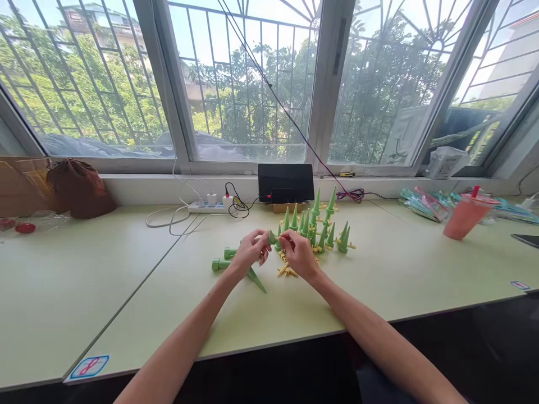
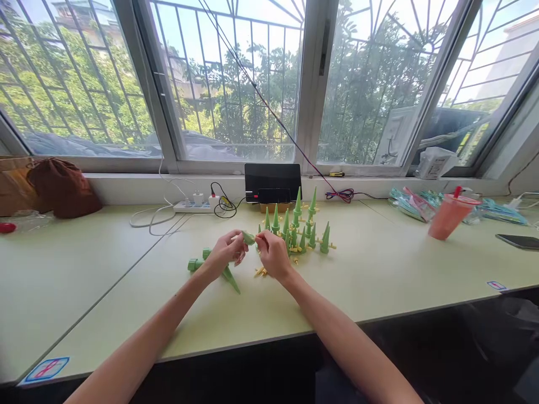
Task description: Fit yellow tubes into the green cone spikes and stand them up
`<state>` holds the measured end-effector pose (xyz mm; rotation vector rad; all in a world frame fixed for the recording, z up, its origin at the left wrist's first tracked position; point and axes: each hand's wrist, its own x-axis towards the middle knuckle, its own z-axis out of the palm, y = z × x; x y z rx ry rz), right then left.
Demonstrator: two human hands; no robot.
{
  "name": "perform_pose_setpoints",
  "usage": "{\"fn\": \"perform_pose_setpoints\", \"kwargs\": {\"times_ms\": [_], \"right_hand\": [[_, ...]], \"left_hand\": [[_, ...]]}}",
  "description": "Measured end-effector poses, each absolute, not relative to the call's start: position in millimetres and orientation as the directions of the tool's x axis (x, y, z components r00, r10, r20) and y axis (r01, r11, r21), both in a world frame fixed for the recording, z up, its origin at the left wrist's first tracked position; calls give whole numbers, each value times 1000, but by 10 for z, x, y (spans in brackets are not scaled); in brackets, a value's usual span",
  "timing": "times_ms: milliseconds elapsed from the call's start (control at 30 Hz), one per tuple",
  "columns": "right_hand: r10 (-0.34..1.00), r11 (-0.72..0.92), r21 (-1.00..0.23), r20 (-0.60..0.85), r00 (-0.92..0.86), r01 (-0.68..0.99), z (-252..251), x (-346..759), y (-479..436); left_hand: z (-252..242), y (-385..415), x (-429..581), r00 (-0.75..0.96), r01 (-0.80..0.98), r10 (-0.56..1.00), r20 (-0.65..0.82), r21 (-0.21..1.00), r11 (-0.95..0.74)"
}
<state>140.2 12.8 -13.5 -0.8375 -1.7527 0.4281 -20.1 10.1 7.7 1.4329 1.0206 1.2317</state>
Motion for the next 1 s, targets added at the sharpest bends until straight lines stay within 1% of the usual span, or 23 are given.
{"fn": "perform_pose_setpoints", "kwargs": {"times_ms": [100, 600, 767, 1000], "right_hand": [[722, 685, -659, 672, -167, 310, -141, 1403, 130], [729, 683, -676, 657, -192, 277, -157, 1397, 166], [733, 678, -676, 651, -198, 288, -149, 1397, 157], [739, 670, -675, 644, -197, 309, -135, 1413, 137]], "left_hand": [[81, 83, -199, 197, -9, 965, 172, 985, -173], [124, 62, -250, 213, -60, 971, 109, 993, -98], [130, 57, -278, 217, -64, 965, 145, 989, -134], [141, 30, -267, 185, 17, 954, 238, 969, -245]]}}
